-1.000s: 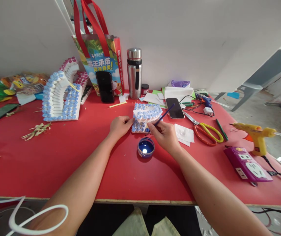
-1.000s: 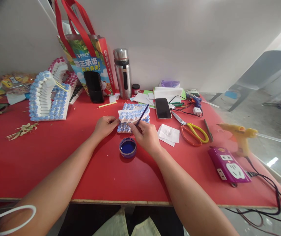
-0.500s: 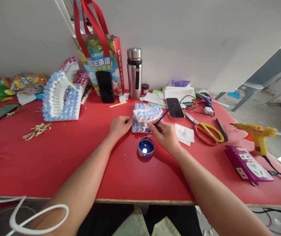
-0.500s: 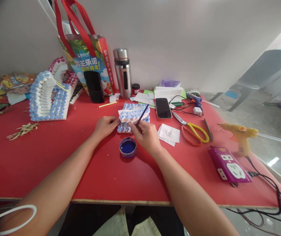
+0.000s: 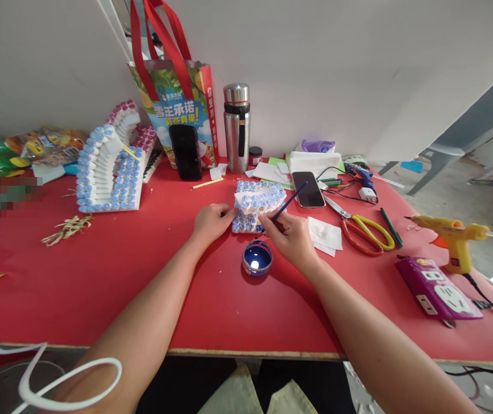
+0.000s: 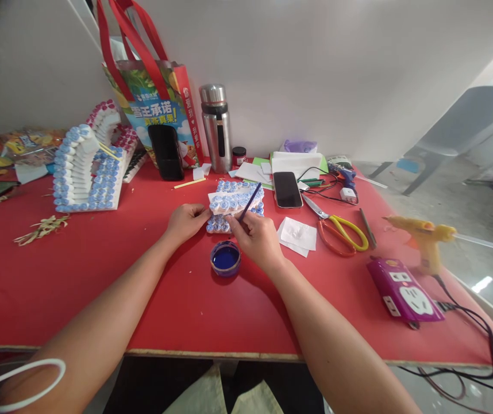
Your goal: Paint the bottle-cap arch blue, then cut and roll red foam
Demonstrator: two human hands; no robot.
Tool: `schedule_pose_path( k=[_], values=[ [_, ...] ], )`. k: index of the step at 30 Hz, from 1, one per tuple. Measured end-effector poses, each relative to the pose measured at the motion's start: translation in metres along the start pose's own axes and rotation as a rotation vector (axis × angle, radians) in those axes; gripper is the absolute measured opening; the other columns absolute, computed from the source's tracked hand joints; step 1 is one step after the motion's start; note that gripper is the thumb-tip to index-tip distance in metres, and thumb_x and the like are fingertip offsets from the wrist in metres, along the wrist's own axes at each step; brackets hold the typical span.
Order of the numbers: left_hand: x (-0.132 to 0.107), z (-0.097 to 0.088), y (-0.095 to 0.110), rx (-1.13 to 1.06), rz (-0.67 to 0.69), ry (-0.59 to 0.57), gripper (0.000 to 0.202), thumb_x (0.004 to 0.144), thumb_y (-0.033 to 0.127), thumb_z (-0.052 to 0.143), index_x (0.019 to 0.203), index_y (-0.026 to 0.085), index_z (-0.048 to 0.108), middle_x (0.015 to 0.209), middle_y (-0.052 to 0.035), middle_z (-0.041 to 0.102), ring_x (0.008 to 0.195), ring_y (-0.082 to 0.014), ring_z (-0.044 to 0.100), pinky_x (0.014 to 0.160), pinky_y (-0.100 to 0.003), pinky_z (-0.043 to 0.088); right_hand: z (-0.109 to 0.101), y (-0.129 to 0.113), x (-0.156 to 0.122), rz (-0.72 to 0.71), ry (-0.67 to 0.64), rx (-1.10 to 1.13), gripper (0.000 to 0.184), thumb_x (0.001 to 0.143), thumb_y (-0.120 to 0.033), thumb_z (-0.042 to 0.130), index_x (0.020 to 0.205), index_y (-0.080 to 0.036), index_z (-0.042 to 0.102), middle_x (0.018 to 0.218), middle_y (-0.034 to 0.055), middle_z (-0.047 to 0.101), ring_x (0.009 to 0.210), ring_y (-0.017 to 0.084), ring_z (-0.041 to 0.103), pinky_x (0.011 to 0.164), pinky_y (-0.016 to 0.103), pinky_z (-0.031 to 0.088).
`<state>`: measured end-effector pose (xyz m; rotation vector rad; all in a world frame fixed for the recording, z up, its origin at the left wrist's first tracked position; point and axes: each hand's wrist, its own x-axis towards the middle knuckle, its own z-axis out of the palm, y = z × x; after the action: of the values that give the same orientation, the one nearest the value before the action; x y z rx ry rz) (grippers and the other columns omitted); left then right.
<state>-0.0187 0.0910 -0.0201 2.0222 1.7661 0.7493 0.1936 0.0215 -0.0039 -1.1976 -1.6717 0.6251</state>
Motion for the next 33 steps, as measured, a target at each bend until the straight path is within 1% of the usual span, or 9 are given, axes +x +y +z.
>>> schedule_pose_path(
  k=[10, 15, 24, 33],
  values=[
    [-0.0012, -0.0012, 0.0016, 0.006, -0.012, -0.011, 0.047, 0.085, 0.053, 0.052, 0.052, 0.019, 0.045, 0.051, 0.0018, 0.043, 0.052, -0.0129, 0.038, 0.055, -0.030, 0.019, 0.0006, 0.0004, 0.0010, -0.002, -0.007, -0.027, 0.036, 0.094, -0.046, 0.057, 0.079, -0.015, 0.067, 0.060, 0.0002, 0.057, 0.055, 0.011, 0.043, 0.052, 0.025, 0.033],
    [-0.0012, -0.0011, 0.0014, 0.010, -0.020, -0.014, 0.047, 0.085, 0.053, 0.052, 0.053, 0.020, 0.044, 0.051, 0.0023, 0.041, 0.052, -0.0129, 0.038, 0.055, -0.030, 0.020, 0.0003, -0.0008, 0.0005, -0.002, -0.014, -0.014, 0.035, 0.094, -0.046, 0.057, 0.079, -0.015, 0.066, 0.062, 0.0014, 0.060, 0.055, 0.011, 0.046, 0.053, 0.025, 0.034],
    [-0.0026, -0.0025, 0.0044, 0.008, -0.026, -0.023, 0.047, 0.086, 0.052, 0.051, 0.053, 0.020, 0.039, 0.051, 0.0029, 0.039, 0.051, -0.0119, 0.037, 0.054, -0.030, 0.019, 0.0004, -0.0011, 0.0010, -0.017, -0.010, -0.031, 0.034, 0.094, -0.044, 0.058, 0.078, -0.015, 0.066, 0.062, 0.0016, 0.061, 0.055, 0.011, 0.048, 0.052, 0.025, 0.034],
    [-0.0018, -0.0020, 0.0045, 0.018, -0.030, -0.024, 0.046, 0.085, 0.052, 0.051, 0.054, 0.020, 0.042, 0.051, 0.0029, 0.040, 0.052, -0.0123, 0.040, 0.054, -0.030, 0.020, -0.0001, -0.0031, 0.0005, -0.023, -0.004, -0.034, 0.033, 0.094, -0.043, 0.058, 0.077, -0.016, 0.066, 0.062, 0.0012, 0.061, 0.054, 0.011, 0.047, 0.053, 0.025, 0.034]
  ],
)
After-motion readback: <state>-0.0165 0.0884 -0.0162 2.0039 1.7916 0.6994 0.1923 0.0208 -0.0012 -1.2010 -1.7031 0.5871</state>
